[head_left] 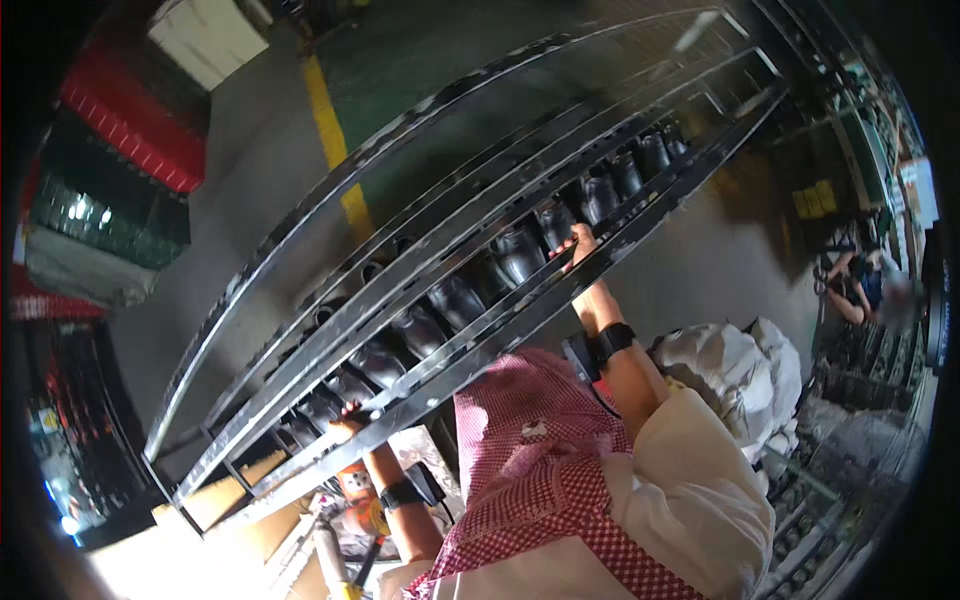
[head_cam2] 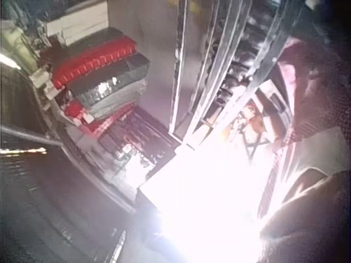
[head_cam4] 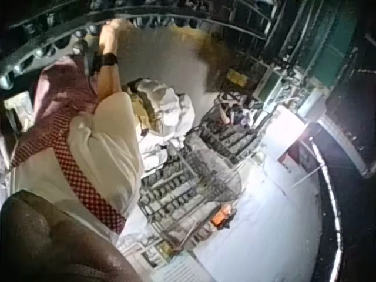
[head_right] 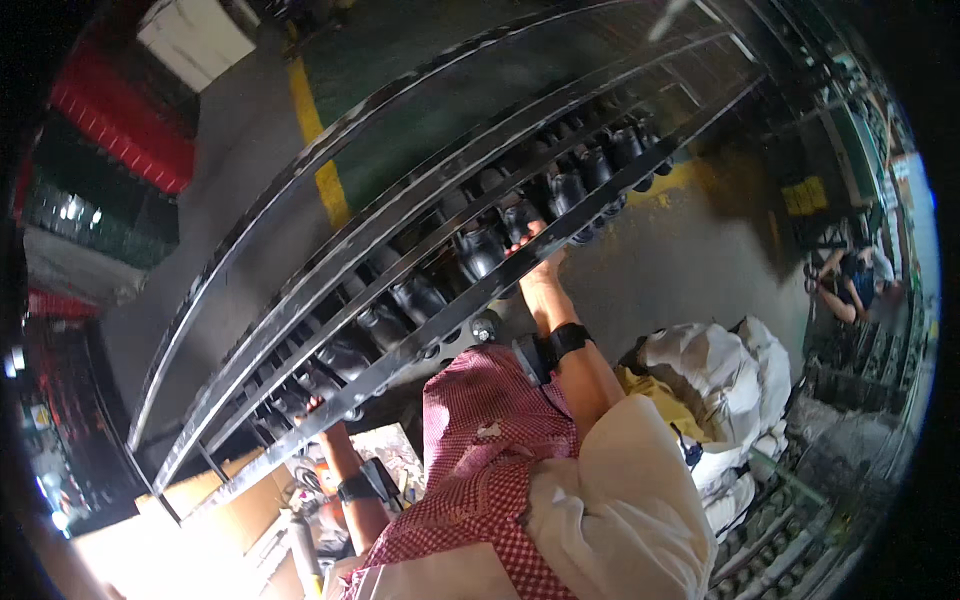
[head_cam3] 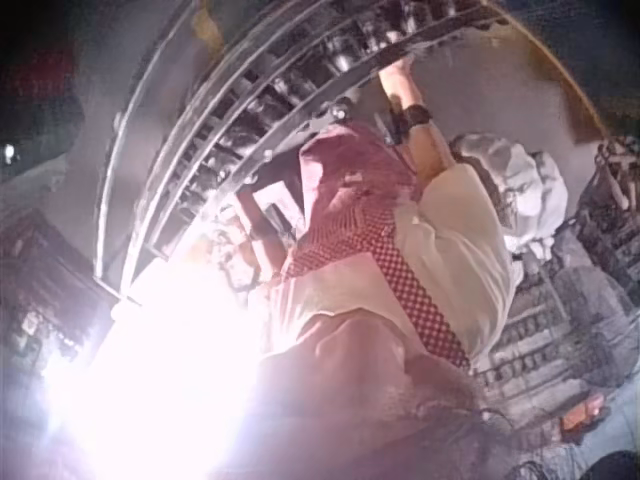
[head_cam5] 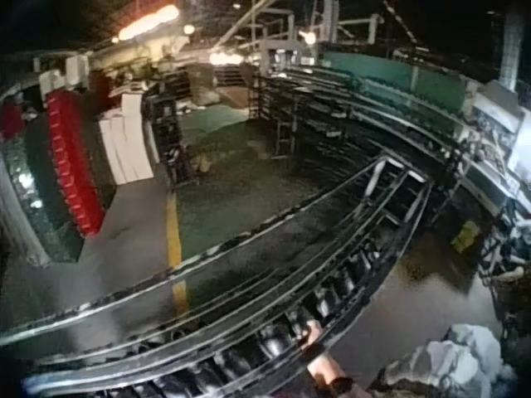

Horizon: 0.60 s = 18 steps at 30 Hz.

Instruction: Inspecting and cleaning finished black shoes on a factory production rack.

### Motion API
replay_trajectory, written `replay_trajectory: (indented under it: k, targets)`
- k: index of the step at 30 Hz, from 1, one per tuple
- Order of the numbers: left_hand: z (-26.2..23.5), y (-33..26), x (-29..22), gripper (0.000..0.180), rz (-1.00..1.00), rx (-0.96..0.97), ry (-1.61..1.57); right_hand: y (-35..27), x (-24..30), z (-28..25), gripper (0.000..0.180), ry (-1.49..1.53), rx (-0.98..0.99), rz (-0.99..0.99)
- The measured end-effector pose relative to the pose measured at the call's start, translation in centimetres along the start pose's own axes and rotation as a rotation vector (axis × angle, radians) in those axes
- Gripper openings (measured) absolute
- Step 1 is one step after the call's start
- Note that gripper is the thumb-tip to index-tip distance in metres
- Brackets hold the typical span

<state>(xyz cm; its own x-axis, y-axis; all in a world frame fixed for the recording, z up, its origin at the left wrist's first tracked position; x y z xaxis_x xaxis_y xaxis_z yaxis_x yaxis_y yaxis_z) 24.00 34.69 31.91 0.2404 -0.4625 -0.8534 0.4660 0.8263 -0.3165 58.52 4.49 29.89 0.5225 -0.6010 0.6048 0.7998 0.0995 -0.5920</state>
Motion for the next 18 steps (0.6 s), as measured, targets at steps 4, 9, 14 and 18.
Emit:
replay_trajectory:
  k: [4, 9, 14, 18]
  targets:
    - [2.8, 2.5, 1.7, 0.031, -0.054, 0.087, 0.046, -1.3, -1.1, 0.8, 0.019, 0.098, 0.006, -0.001]
    - [5.8, 5.4, 3.5, 0.030, -0.104, 0.177, 0.082, -3.8, -1.1, -1.3, 0.020, 0.137, -0.221, 0.008]
    - [8.0, 8.4, 4.6, 0.028, -0.128, 0.268, 0.108, -6.4, -3.6, -4.1, 0.021, 0.203, -0.353, 0.025]
    - [7.4, 9.3, 4.1, 0.027, -0.108, 0.272, 0.121, -6.2, -5.2, -7.9, 0.023, 0.348, -0.291, -0.122]
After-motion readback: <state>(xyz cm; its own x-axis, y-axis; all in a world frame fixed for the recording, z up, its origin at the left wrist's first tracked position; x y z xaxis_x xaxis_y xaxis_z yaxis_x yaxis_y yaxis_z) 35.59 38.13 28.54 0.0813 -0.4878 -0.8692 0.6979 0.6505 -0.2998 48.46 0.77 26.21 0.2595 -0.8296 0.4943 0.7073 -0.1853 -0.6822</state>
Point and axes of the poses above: each hand's wrist, its own y-axis towards the middle knuckle, its own z-axis out of the palm, x = y × z, the point moved 5 cm from there along y, towards the middle knuckle, and after that the axes turned 15 degrees about x, right-handed, at the moved point
